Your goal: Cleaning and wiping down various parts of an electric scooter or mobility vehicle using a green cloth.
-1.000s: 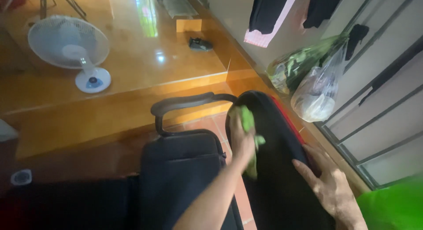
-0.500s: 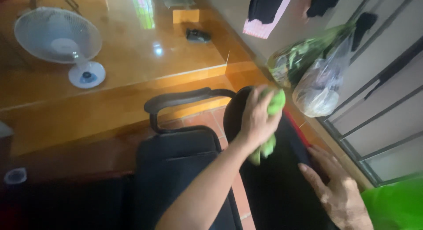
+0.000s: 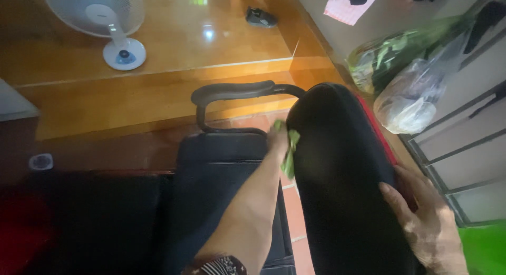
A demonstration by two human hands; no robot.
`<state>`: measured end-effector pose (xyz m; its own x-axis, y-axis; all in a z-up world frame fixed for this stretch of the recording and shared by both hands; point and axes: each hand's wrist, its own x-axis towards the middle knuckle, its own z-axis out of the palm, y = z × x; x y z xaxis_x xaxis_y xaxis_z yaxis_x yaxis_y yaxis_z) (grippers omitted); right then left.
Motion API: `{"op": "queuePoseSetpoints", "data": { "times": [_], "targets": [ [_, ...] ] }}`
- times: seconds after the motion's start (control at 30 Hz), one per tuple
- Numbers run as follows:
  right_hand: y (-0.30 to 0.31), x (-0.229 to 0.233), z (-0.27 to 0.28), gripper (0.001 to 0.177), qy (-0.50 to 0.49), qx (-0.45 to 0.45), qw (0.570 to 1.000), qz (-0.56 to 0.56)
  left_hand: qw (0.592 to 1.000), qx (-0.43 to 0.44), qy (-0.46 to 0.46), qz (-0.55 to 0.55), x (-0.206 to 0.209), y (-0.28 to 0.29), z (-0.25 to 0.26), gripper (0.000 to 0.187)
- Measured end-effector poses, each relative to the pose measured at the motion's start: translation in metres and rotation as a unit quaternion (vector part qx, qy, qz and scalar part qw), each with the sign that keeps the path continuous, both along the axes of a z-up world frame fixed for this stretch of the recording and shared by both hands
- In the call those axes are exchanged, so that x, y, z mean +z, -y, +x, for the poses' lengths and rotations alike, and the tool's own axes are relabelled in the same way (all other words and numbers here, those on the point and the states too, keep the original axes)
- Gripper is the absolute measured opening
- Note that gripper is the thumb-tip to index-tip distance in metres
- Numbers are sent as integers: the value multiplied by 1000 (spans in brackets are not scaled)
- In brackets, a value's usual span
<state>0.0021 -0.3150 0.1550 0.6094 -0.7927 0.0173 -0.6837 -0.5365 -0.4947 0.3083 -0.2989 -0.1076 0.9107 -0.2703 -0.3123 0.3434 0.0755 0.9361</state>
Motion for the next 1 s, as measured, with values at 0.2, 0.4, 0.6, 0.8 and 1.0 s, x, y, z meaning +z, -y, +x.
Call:
{"op": "queuePoseSetpoints", "data": {
  "times": [0.2, 0.4, 0.6, 0.8, 1.0],
  "targets": [
    [-3, 13, 7, 61, -34, -18, 999, -5, 980, -82, -148, -102, 60, -80, -131, 47],
    [-8, 13, -4, 57, 37, 54, 997, -43, 978, -146, -146, -13, 61, -131, -275, 51],
    [-13, 12, -7, 47, 117, 103, 985, -72, 971, -196, 136, -26, 114, -131, -289, 62],
    [-10, 4, -12, 35, 171, 125, 972, -96, 927, -73, 368, -2, 159, -51, -184, 54],
    [-2, 5, -15, 35, 221, 92, 968, -74, 893, -169, 418, -10, 181, -126, -273, 60]
  ]
}}
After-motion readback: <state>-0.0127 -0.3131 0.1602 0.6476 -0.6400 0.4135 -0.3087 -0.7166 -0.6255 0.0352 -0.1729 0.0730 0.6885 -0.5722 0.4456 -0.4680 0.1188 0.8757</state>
